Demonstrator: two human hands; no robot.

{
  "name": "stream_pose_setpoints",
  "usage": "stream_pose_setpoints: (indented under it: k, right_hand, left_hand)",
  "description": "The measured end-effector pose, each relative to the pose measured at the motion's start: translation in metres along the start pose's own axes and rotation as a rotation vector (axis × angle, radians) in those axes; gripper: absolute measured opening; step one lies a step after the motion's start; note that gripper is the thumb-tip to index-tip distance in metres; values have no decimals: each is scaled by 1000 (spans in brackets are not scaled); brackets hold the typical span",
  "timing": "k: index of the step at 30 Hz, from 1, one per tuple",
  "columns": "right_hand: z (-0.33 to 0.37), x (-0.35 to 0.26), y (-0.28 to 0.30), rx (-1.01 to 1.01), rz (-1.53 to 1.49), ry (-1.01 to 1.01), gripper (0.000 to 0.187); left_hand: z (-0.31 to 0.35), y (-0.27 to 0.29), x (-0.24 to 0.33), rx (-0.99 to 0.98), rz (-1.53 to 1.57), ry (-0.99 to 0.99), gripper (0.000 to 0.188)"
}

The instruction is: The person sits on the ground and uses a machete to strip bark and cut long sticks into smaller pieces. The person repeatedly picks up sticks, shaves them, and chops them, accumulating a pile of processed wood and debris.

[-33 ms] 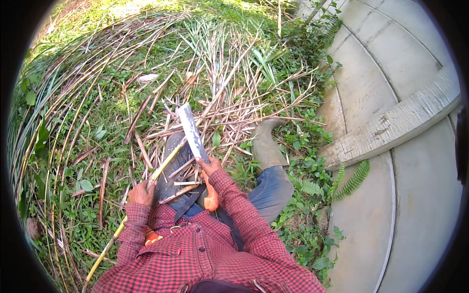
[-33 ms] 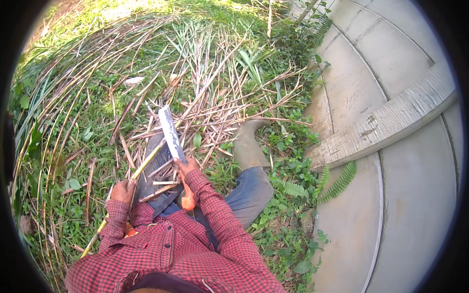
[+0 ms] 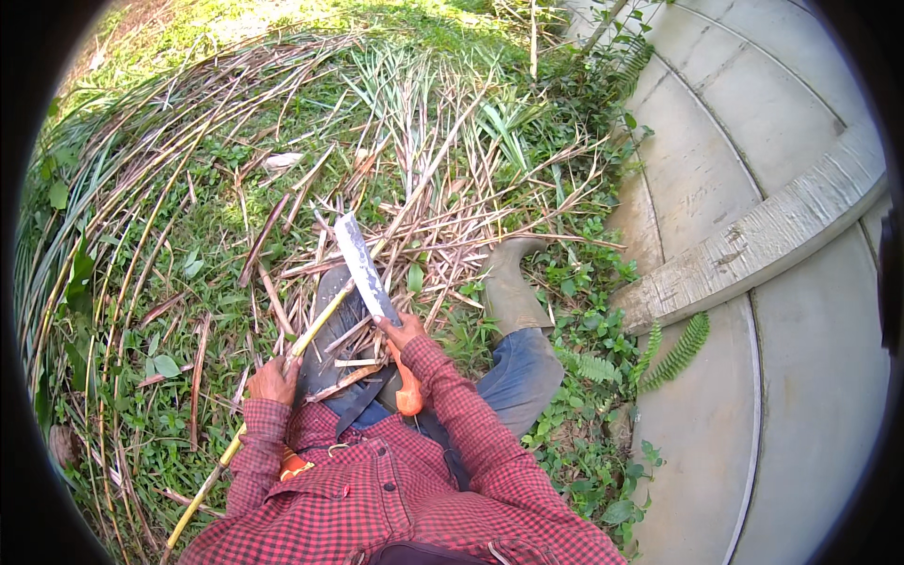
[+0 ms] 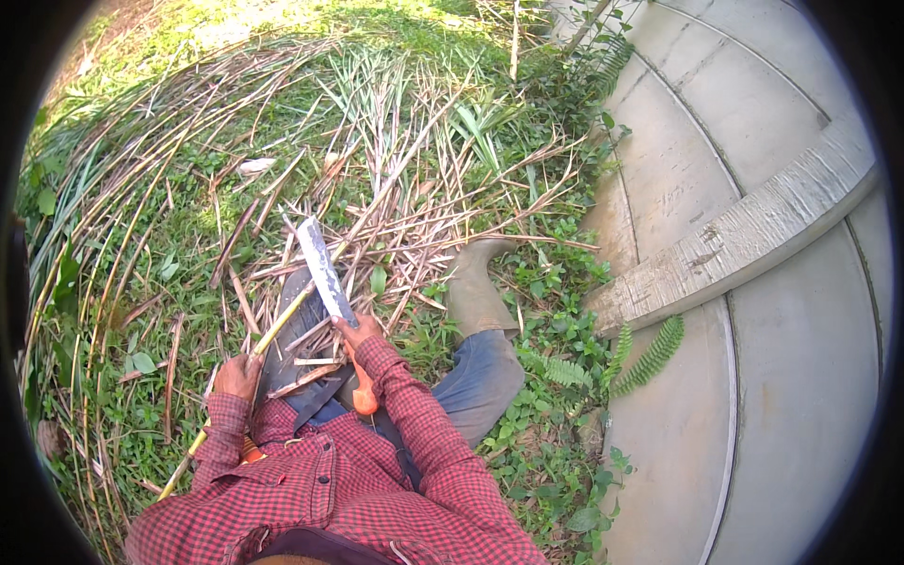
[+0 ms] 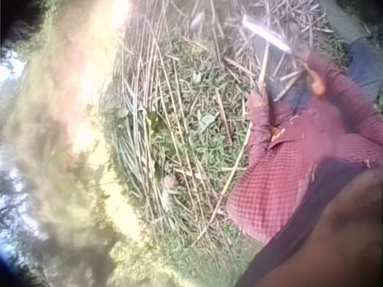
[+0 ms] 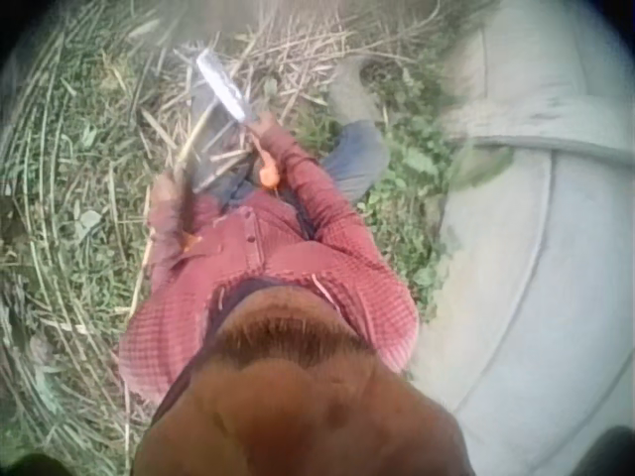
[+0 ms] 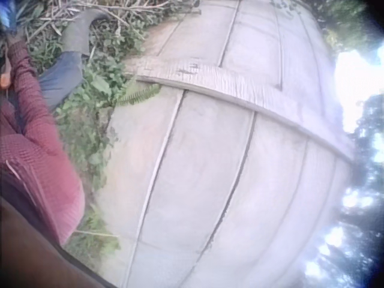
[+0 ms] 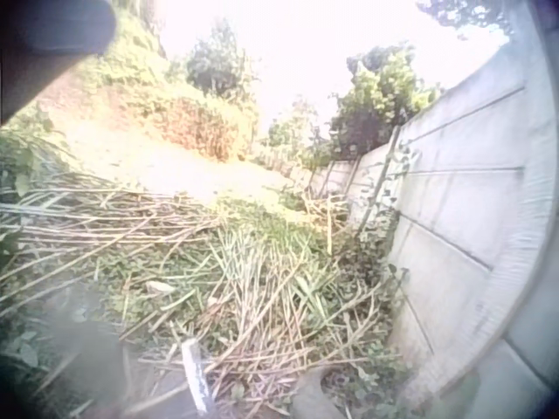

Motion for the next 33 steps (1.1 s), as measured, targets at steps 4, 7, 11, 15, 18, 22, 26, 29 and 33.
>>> stream_pose_setpoints:
  k: [4,7,11,15,18,22,26,29,33]
  right_hand:
    - [14,10,0,-234,360,232,53]
    - [0,14,9,-173,264,38,59]
    - [-14,24,8,-136,224,-34,63]
    - [6,16,4,-351,325,91,58]
    - [6,26,8,-351,165,-56,58]
    - [0,41,12,-328,-61,-117,58]
    - [-3,48,16,-281,28,-90,61]
    - [-9,58,15,-304,14,-122,63]
    - [2,36,18,-331,29,-89,61]
  left_hand:
    - [-5,-8,-7,-3,45,37,42]
    - [-6,-14,-12,-1,56,31,42]
    - [-4,-8,-8,19,82,32,38]
    - [6,10,11,405,163,-318,24]
    - [24,21,10,311,398,-530,15]
    - [63,4,-38,-175,476,-381,22]
    - [88,-24,-77,-465,903,1,34]
    - [95,-19,-84,-499,1039,42,40]
    - [102,-6,-79,-510,851,14,38]
Point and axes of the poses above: each hand's wrist, its own z-axis away from the middle knuckle, its own y-axis out of the back of the hand, x = y × z, the point moved 1 cm from there along -z, towards the middle knuckle, and after that the axes turned 3 degrees about -y, right-handed, at the moved point
